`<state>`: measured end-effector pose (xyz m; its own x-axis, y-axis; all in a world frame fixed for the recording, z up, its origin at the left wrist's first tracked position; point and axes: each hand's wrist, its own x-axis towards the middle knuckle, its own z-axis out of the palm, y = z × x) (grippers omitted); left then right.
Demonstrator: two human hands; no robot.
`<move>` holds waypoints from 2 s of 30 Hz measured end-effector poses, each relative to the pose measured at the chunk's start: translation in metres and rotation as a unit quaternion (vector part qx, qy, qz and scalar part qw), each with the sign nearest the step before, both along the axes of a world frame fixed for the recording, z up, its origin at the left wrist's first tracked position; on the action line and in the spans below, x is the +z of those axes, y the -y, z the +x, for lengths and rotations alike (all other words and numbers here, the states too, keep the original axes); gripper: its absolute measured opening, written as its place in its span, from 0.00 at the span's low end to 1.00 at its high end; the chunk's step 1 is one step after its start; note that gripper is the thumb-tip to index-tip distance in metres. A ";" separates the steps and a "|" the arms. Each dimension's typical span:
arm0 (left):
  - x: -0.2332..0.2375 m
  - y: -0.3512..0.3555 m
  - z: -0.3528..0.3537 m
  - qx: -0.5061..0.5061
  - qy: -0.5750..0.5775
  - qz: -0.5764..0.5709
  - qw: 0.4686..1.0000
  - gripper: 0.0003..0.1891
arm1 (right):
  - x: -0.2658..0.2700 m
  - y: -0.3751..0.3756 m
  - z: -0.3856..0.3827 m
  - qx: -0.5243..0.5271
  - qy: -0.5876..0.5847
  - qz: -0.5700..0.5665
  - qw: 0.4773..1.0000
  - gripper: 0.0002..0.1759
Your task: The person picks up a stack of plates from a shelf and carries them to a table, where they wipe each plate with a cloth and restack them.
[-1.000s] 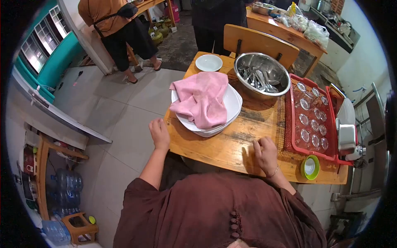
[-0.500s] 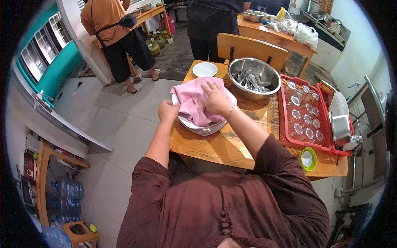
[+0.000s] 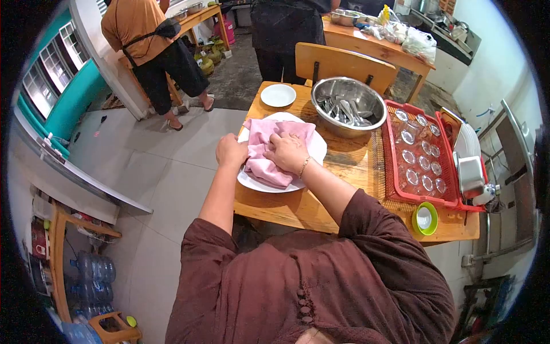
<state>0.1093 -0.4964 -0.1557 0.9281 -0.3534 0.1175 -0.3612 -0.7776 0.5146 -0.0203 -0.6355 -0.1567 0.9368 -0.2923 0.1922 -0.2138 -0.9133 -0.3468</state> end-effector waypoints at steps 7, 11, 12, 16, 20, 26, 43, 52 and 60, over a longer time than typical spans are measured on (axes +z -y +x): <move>0.005 -0.043 -0.054 0.003 -0.216 -0.152 0.965 0.17 | -0.012 0.016 0.008 -0.055 0.025 -0.028 0.998 0.18; 0.001 -0.050 -0.064 0.003 -0.256 -0.217 0.942 0.14 | -0.008 0.017 0.014 -0.062 0.054 0.043 0.996 0.18; -0.003 -0.051 -0.059 0.007 -0.261 -0.219 0.940 0.14 | -0.007 0.021 0.016 -0.077 0.076 0.130 0.986 0.18; -0.018 -0.055 -0.046 0.028 -0.276 -0.327 0.903 0.12 | -0.005 0.045 0.014 -0.067 0.192 0.525 0.827 0.15; 0.001 -0.062 -0.050 0.003 -0.358 -0.438 0.825 0.09 | 0.035 0.064 -0.025 0.094 0.199 0.815 0.536 0.14; -0.015 -0.060 -0.039 0.005 -0.432 -0.517 0.739 0.11 | 0.089 0.078 -0.067 0.062 0.219 0.757 0.612 0.17; 0.047 -0.042 -0.106 -0.107 -0.242 -0.630 0.730 0.18 | 0.075 -0.070 -0.074 0.238 0.170 0.140 0.946 0.14; 0.061 -0.067 -0.106 -0.132 -0.252 -0.580 0.763 0.14 | 0.096 0.026 -0.129 -0.046 0.238 -0.109 0.964 0.09; 0.071 -0.054 -0.142 -0.247 -0.149 -0.509 0.811 0.11 | 0.094 -0.038 -0.093 0.227 0.402 -0.169 0.871 0.19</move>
